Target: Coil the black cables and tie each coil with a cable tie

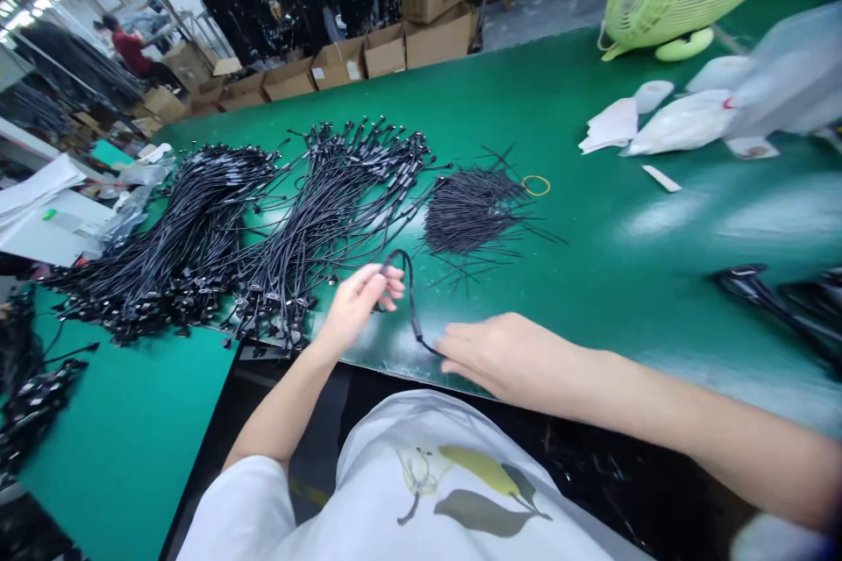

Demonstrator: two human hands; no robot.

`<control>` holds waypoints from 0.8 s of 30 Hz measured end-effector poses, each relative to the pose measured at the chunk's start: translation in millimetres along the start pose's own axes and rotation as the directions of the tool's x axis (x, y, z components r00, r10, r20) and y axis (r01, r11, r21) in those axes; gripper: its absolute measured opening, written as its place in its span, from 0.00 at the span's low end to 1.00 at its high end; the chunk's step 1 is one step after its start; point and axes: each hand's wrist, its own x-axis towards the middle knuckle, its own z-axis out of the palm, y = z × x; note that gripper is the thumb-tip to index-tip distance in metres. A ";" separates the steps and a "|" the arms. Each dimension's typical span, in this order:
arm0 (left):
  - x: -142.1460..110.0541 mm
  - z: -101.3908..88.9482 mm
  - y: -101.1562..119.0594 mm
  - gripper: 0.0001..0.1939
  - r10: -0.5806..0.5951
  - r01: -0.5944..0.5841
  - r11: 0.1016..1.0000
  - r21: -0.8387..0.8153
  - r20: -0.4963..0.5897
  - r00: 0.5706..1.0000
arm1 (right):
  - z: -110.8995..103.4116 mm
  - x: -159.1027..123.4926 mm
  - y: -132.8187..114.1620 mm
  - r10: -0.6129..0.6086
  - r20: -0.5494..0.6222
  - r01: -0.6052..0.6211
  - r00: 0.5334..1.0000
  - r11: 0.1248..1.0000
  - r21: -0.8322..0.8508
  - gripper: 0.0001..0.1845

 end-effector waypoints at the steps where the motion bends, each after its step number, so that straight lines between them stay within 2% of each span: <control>1: -2.6 7.5 -3.2 0.16 0.002 -0.007 0.998 0.064 0.064 0.998 | -4.5 8.8 -1.7 0.024 -0.021 -0.023 0.999 0.998 0.056 0.11; 3: -9.0 17.7 -5.3 0.14 0.001 -0.025 0.990 0.141 0.173 0.985 | -13.1 23.9 4.9 0.125 -0.119 -0.097 0.985 0.973 0.210 0.12; 4: -11.7 20.5 -4.4 0.13 0.004 -0.031 0.992 0.122 0.211 0.978 | -15.3 29.9 11.0 0.189 -0.185 -0.126 0.964 0.943 0.309 0.12; 6: -14.3 22.6 -0.8 0.13 0.024 -0.015 0.999 -0.041 0.236 0.971 | -11.7 38.9 23.0 0.333 -0.311 -0.138 0.890 0.847 0.513 0.12; 8: -13.6 23.0 1.7 0.13 0.035 0.019 0.965 -0.262 0.199 0.979 | 3.6 45.6 29.3 0.463 -0.359 -0.107 0.810 0.719 0.686 0.21; 10: -12.4 24.8 -0.7 0.14 -0.001 0.051 0.918 -0.392 0.129 0.992 | 25.9 51.1 28.4 0.568 -0.275 -0.078 0.775 0.519 0.851 0.22; 12: -13.3 29.9 -9.6 0.16 -0.063 0.094 0.904 -0.417 0.088 0.994 | 45.8 55.2 23.2 0.663 -0.151 -0.038 0.733 0.261 0.965 0.23; 14: -17.6 37.9 -21.7 0.20 -0.105 0.129 0.911 -0.391 0.082 0.991 | 55.1 57.1 18.3 0.751 -0.064 0.049 0.658 0.041 0.998 0.24; 15: -20.5 42.0 -27.0 0.22 -0.115 0.133 0.910 -0.393 0.070 0.991 | 55.1 56.9 16.9 0.767 -0.022 0.097 0.641 -0.053 0.994 0.24; 17: -26.6 48.2 -32.4 0.23 -0.136 0.128 0.865 -0.486 0.020 0.991 | 48.6 54.7 16.2 0.705 0.101 0.133 0.702 -0.270 0.954 0.23; 19: -31.0 50.1 -28.9 0.22 -0.186 0.131 0.746 -0.653 -0.016 0.982 | 40.1 51.7 16.3 0.591 0.204 0.135 0.780 -0.478 0.868 0.21; 20: -32.2 49.4 -24.7 0.21 -0.217 0.144 0.677 -0.722 -0.009 0.976 | 37.8 50.6 15.8 0.551 0.228 0.140 0.803 -0.546 0.826 0.20; 22: -33.2 45.8 -14.4 0.20 -0.254 0.174 0.575 -0.800 0.028 0.967 | 40.0 50.1 13.5 0.535 0.236 0.170 0.811 -0.602 0.780 0.19; 24: -32.5 40.9 -6.2 0.20 -0.267 0.167 0.534 -0.829 0.022 0.963 | 50.3 50.6 10.4 0.560 0.237 0.167 0.794 -0.576 0.800 0.18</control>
